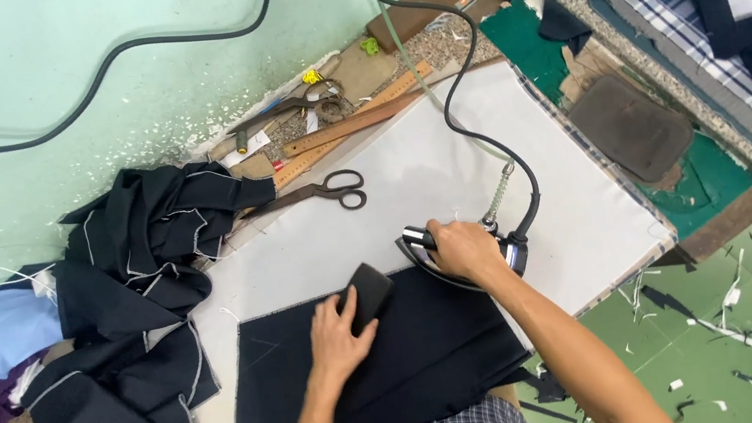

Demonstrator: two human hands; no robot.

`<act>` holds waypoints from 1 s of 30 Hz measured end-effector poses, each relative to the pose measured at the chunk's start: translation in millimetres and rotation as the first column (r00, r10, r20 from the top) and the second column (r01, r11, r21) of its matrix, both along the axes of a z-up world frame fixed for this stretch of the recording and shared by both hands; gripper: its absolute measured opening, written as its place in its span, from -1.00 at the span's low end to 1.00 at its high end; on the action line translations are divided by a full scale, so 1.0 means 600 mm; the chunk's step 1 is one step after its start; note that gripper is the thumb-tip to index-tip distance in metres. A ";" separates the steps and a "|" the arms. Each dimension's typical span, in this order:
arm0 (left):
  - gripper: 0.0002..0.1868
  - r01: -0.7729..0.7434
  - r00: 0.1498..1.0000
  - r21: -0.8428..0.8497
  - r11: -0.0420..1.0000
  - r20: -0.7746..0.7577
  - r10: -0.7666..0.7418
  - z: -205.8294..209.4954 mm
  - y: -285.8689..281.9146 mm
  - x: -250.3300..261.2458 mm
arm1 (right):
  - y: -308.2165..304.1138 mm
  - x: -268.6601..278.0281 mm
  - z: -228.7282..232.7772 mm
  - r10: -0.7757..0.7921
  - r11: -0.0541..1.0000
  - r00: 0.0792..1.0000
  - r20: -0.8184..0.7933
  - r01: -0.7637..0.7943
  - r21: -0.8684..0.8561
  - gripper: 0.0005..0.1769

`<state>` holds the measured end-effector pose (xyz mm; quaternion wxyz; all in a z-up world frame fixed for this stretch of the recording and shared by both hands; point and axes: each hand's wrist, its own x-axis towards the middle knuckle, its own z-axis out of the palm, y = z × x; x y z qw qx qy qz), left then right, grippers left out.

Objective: The person irons a dark fabric piece on a white ironing board using a steam iron and a small black pressing block. They repeatedly smooth the fabric, reposition the block, and iron over different sections of the garment.

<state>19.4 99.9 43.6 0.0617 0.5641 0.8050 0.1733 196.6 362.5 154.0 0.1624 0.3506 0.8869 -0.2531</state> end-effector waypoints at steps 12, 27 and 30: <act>-0.36 -0.438 0.889 0.105 0.893 -0.098 0.447 -0.028 0.008 0.096 | 0.103 0.052 0.010 0.043 0.991 0.627 -0.778 -0.128 -0.049 -0.54; -0.41 -0.629 0.743 0.150 0.763 -0.174 0.646 -0.026 0.043 0.133 | 0.650 -0.103 -0.275 0.182 0.943 0.983 0.001 -0.175 0.284 -0.17; -0.40 -0.632 0.741 0.136 0.763 -0.185 0.646 -0.029 0.042 0.132 | 0.605 -0.137 -0.191 0.153 0.968 0.988 0.022 -0.155 0.198 -0.11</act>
